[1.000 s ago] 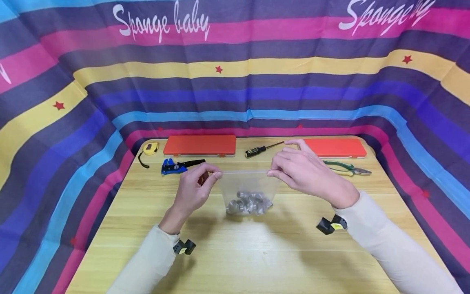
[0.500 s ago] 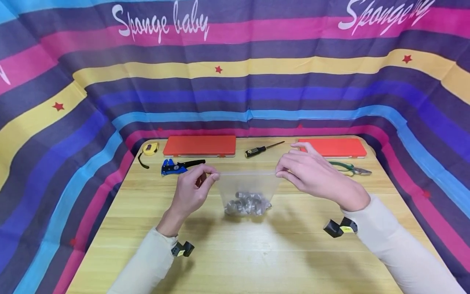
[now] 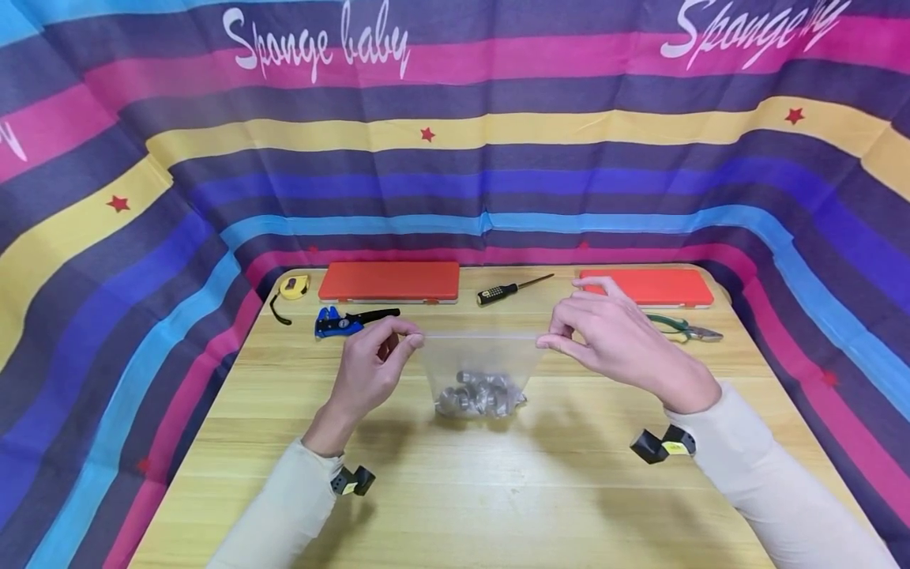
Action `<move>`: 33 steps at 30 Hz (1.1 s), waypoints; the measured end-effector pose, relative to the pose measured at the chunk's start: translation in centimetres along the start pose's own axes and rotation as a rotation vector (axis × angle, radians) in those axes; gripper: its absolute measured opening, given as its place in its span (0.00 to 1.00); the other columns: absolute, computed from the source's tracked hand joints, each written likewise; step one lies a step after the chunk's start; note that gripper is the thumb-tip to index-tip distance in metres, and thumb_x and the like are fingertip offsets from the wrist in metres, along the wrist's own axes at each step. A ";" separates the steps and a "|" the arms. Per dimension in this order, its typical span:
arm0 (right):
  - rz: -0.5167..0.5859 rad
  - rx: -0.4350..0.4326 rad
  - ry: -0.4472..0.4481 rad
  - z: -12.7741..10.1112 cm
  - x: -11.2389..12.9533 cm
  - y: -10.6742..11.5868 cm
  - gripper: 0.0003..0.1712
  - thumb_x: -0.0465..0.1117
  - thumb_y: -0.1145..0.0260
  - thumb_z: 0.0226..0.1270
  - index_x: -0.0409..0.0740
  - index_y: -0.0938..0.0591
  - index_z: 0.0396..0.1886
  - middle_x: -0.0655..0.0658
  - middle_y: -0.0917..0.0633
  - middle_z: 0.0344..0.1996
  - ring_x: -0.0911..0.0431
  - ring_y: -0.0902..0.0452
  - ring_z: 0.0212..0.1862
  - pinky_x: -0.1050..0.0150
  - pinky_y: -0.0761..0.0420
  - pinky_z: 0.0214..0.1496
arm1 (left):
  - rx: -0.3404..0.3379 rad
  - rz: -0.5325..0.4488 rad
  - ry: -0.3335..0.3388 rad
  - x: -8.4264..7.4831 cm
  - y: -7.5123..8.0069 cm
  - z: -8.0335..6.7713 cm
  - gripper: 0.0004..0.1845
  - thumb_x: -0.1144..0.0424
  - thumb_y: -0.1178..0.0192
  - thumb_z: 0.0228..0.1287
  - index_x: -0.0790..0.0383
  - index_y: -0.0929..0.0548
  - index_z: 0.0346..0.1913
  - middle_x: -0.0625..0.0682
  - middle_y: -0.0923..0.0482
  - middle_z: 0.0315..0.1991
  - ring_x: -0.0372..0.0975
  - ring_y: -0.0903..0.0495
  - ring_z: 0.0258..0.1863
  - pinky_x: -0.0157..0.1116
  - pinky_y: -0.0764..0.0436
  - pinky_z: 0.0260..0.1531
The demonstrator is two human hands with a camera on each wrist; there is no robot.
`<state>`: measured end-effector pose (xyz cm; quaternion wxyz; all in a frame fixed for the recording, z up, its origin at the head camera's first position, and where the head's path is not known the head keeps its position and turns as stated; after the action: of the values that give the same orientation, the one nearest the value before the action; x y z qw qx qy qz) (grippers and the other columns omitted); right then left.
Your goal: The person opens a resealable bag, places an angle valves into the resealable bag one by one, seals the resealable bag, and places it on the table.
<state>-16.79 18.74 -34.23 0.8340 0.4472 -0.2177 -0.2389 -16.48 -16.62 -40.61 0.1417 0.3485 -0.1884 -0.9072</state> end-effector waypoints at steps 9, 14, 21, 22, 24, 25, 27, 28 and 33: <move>0.227 0.071 -0.151 -1.2 -0.9 -0.6 0.09 0.35 0.25 0.74 0.56 0.14 0.42 0.62 0.13 0.39 0.63 0.18 0.45 0.51 0.22 0.60 | 0.011 -0.013 0.016 -0.1 0.1 0.1 0.08 0.76 0.30 0.70 0.60 0.12 0.44 0.45 0.25 0.25 0.33 0.34 0.21 0.29 0.36 0.21; 0.348 0.021 -0.239 -2.5 -0.7 -1.1 0.06 0.36 0.31 0.80 0.53 0.15 0.46 0.59 0.10 0.43 0.63 0.15 0.48 0.62 0.19 0.53 | 0.048 -0.035 0.005 -0.7 0.3 0.4 0.09 0.77 0.29 0.68 0.59 0.12 0.43 0.46 0.22 0.25 0.33 0.35 0.21 0.29 0.37 0.20; 0.662 0.012 -0.326 -3.7 -0.1 -1.1 0.07 0.31 0.37 0.83 0.47 0.16 0.47 0.53 0.06 0.36 0.58 0.08 0.40 0.67 0.12 0.46 | 0.159 -0.160 0.033 -2.0 1.0 0.4 0.09 0.77 0.30 0.70 0.59 0.12 0.41 0.45 0.20 0.26 0.33 0.35 0.19 0.30 0.37 0.19; 0.713 0.012 -0.328 -3.9 0.0 -1.0 0.07 0.30 0.38 0.83 0.46 0.16 0.47 0.51 0.07 0.36 0.56 0.08 0.39 0.66 0.11 0.44 | 0.177 -0.180 0.038 -2.2 1.1 0.4 0.09 0.77 0.31 0.70 0.58 0.12 0.41 0.45 0.20 0.26 0.33 0.35 0.19 0.30 0.37 0.18; 0.800 0.015 -0.331 -4.1 0.1 -0.9 0.08 0.28 0.39 0.83 0.43 0.17 0.47 0.48 0.07 0.36 0.53 0.07 0.37 0.63 0.09 0.45 | 0.213 -0.214 0.051 -2.4 1.1 0.4 0.09 0.77 0.32 0.71 0.58 0.12 0.41 0.46 0.20 0.26 0.34 0.35 0.19 0.31 0.36 0.18; 0.832 0.015 -0.334 -4.2 0.2 -0.9 0.07 0.28 0.39 0.83 0.41 0.17 0.47 0.46 0.08 0.36 0.51 0.07 0.36 0.62 0.08 0.45 | 0.230 -0.227 0.066 -2.5 1.1 0.4 0.09 0.77 0.32 0.71 0.58 0.12 0.41 0.47 0.20 0.27 0.34 0.35 0.19 0.31 0.36 0.18; 0.885 0.016 -0.355 -4.3 0.0 -1.0 0.06 0.28 0.40 0.84 0.38 0.18 0.47 0.43 0.09 0.36 0.49 0.06 0.35 0.61 0.08 0.47 | 0.259 -0.246 0.111 -2.5 0.9 0.4 0.08 0.75 0.32 0.73 0.58 0.12 0.41 0.52 0.18 0.28 0.36 0.34 0.20 0.32 0.35 0.19; 0.901 0.019 -0.370 -4.4 -0.1 -1.1 0.05 0.28 0.41 0.84 0.36 0.18 0.48 0.43 0.09 0.36 0.48 0.07 0.35 0.60 0.08 0.48 | 0.272 -0.250 0.146 -2.5 0.8 0.4 0.07 0.74 0.32 0.74 0.58 0.12 0.41 0.54 0.17 0.29 0.36 0.34 0.21 0.32 0.34 0.19; 0.890 0.020 -0.486 -4.5 -1.5 -2.4 0.08 0.34 0.40 0.86 0.31 0.19 0.49 0.43 0.09 0.34 0.48 0.07 0.33 0.62 0.09 0.50 | 0.293 -0.223 0.318 -1.1 -0.5 1.0 0.03 0.66 0.34 0.79 0.58 0.11 0.43 0.56 0.16 0.31 0.37 0.31 0.23 0.32 0.32 0.23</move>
<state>-15.88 21.34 -38.76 0.7759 0.2505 -0.5772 0.0448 -16.42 -15.48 -39.51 0.0167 0.5222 -0.2538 -0.8140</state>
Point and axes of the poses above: each hand's wrist, its own z-axis towards the middle knuckle, its own y-axis out of the back of the hand, x = y × z, the point moved 1 cm from there along z, towards the middle knuckle
